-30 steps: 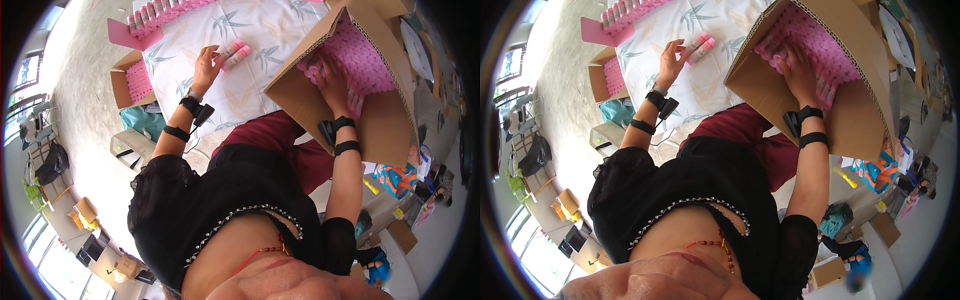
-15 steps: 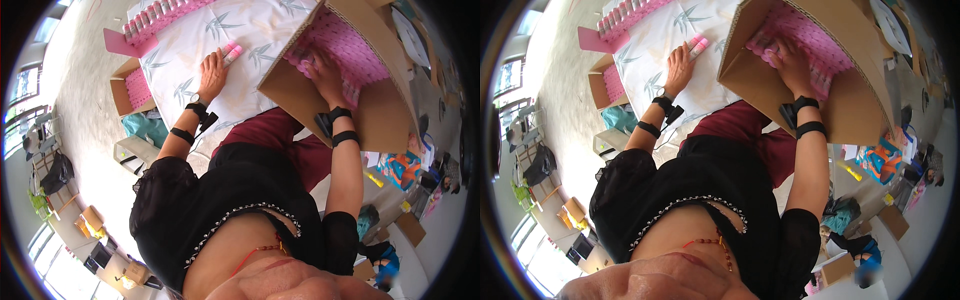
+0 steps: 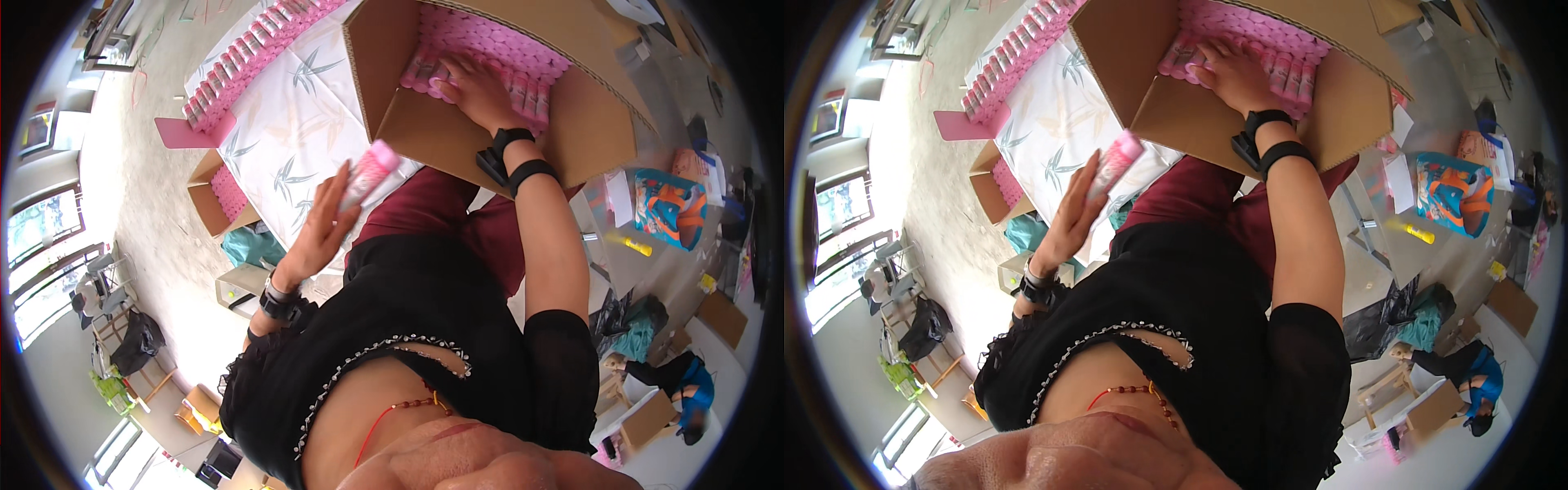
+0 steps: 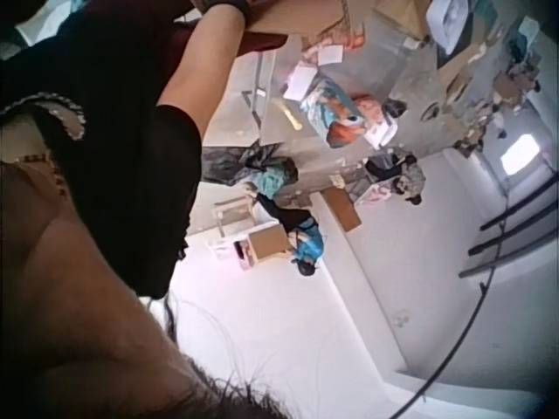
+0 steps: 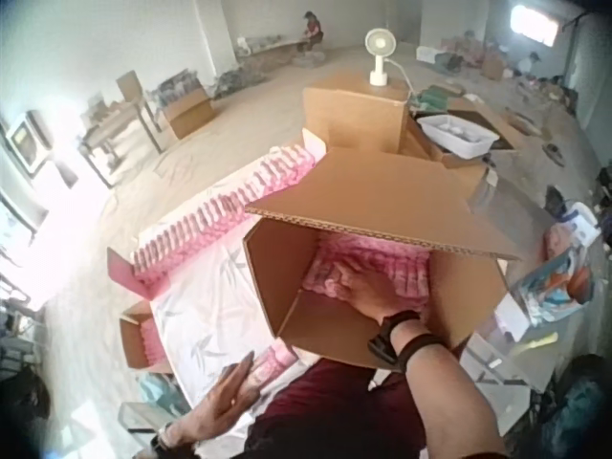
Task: Packing small pink bottles from a table into a cardboard shipping box.
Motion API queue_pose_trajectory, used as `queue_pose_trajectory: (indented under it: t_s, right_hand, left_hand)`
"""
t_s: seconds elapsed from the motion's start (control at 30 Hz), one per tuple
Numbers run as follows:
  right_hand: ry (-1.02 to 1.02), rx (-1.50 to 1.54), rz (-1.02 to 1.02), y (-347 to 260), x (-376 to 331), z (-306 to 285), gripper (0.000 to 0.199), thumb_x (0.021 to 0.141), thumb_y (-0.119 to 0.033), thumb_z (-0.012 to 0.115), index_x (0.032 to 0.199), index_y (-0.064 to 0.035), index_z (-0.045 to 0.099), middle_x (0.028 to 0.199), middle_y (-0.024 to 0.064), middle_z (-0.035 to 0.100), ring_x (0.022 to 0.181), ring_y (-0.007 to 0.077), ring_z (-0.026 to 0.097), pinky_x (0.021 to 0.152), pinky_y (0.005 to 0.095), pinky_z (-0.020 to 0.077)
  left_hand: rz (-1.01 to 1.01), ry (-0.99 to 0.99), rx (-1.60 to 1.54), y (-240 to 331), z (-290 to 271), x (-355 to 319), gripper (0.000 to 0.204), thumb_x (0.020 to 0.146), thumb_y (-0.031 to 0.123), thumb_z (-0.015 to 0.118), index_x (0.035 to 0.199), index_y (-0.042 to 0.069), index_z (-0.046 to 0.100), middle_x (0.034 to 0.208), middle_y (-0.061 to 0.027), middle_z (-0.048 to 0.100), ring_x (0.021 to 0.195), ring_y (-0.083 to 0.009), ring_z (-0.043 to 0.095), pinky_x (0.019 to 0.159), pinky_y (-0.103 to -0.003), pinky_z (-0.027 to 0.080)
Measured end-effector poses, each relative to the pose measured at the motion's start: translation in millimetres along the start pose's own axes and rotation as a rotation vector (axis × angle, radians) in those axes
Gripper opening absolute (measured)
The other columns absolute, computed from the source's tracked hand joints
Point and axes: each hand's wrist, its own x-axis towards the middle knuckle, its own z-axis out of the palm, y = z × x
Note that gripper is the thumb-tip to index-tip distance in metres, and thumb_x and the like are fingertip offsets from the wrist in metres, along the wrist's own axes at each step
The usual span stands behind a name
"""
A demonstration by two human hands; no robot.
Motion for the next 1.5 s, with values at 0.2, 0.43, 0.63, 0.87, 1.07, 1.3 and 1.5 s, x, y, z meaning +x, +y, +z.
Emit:
queue_pose_trajectory:
  t_s: [0.2, 0.43, 0.63, 0.87, 1.07, 1.3, 1.5]
  right_hand:
    - [-0.043, -0.131, -0.054, 9.7, -2.7, 5.4, 0.054, 0.098, -0.051, 0.050, 0.141, -0.0174, 0.052, 0.143, 0.0066, 0.055, 0.134, 0.0305, 0.049, 0.106, 0.0521, 0.0376]
    - [0.034, -0.101, -0.001, 2.8, -3.8, 10.5, 0.053, 0.095, -0.044, 0.056, 0.139, -0.0138, 0.053, 0.144, 0.0094, 0.054, 0.136, 0.0293, 0.047, 0.106, 0.0512, 0.0377]
    - [-0.038, 0.002, 0.066, 0.5, -0.7, 8.1, 0.061, 0.091, -0.044, 0.060, 0.143, -0.0151, 0.048, 0.141, 0.0087, 0.056, 0.135, 0.0268, 0.048, 0.106, 0.0502, 0.0367]
    - [0.002, -0.120, 0.028, 0.1, -1.6, 17.3, 0.075, 0.088, -0.052, 0.064, 0.151, -0.0199, 0.040, 0.144, 0.0048, 0.054, 0.135, 0.0247, 0.048, 0.106, 0.0536, 0.0366]
    - [-0.020, -0.188, 0.027, 2.1, -1.7, 16.3, 0.071, 0.089, -0.055, 0.061, 0.150, -0.0239, 0.043, 0.144, 0.0028, 0.054, 0.137, 0.0239, 0.047, 0.107, 0.0561, 0.0353]
    - [0.019, -0.056, 0.056, -6.0, 1.3, 15.0, 0.061, 0.092, -0.057, 0.055, 0.144, -0.0249, 0.051, 0.142, 0.0028, 0.056, 0.134, 0.0255, 0.048, 0.109, 0.0531, 0.0327]
    - [0.029, -0.049, 0.026, 2.4, -5.7, 8.8, 0.057, 0.097, -0.052, 0.053, 0.142, -0.0167, 0.053, 0.143, 0.0101, 0.054, 0.132, 0.0280, 0.049, 0.109, 0.0515, 0.0344]
  left_hand:
    - [0.341, 0.325, 0.504, 28.4, 58.1, 121.3, 0.067, 0.096, 0.011, 0.059, 0.151, -0.008, 0.027, 0.129, -0.0274, 0.046, 0.112, -0.0443, 0.048, 0.101, -0.047, 0.041]
    - [0.292, 0.505, 0.904, -16.5, 93.8, 246.0, 0.059, 0.086, 0.010, 0.061, 0.137, -0.012, 0.042, 0.120, -0.0260, 0.047, 0.107, -0.0445, 0.049, 0.092, -0.049, 0.047]
    - [0.249, 0.507, 1.172, -38.9, 99.4, 279.8, 0.042, 0.084, 0.018, 0.064, 0.120, -0.002, 0.056, 0.109, -0.0193, 0.050, 0.102, -0.0378, 0.051, 0.085, -0.043, 0.049]
    - [0.160, 0.285, 1.245, -36.1, 92.2, 284.0, 0.049, 0.080, 0.033, 0.070, 0.118, 0.004, 0.062, 0.125, -0.0196, 0.052, 0.118, -0.0376, 0.044, 0.097, -0.047, 0.039]
    - [0.174, 0.217, 1.230, -33.1, 90.0, 280.1, 0.051, 0.081, 0.036, 0.071, 0.122, 0.007, 0.062, 0.125, -0.0151, 0.055, 0.125, -0.0337, 0.043, 0.101, -0.047, 0.037]
    - [0.475, 0.083, 1.266, -66.6, 47.5, 277.5, 0.036, 0.090, 0.027, 0.062, 0.120, 0.007, 0.063, 0.099, -0.0097, 0.066, 0.094, -0.0302, 0.065, 0.081, -0.043, 0.052]
    - [0.485, 0.250, 1.100, -28.6, 33.1, 286.0, 0.031, 0.088, 0.017, 0.059, 0.116, 0.006, 0.060, 0.087, -0.0140, 0.066, 0.078, -0.0341, 0.068, 0.065, -0.044, 0.055]
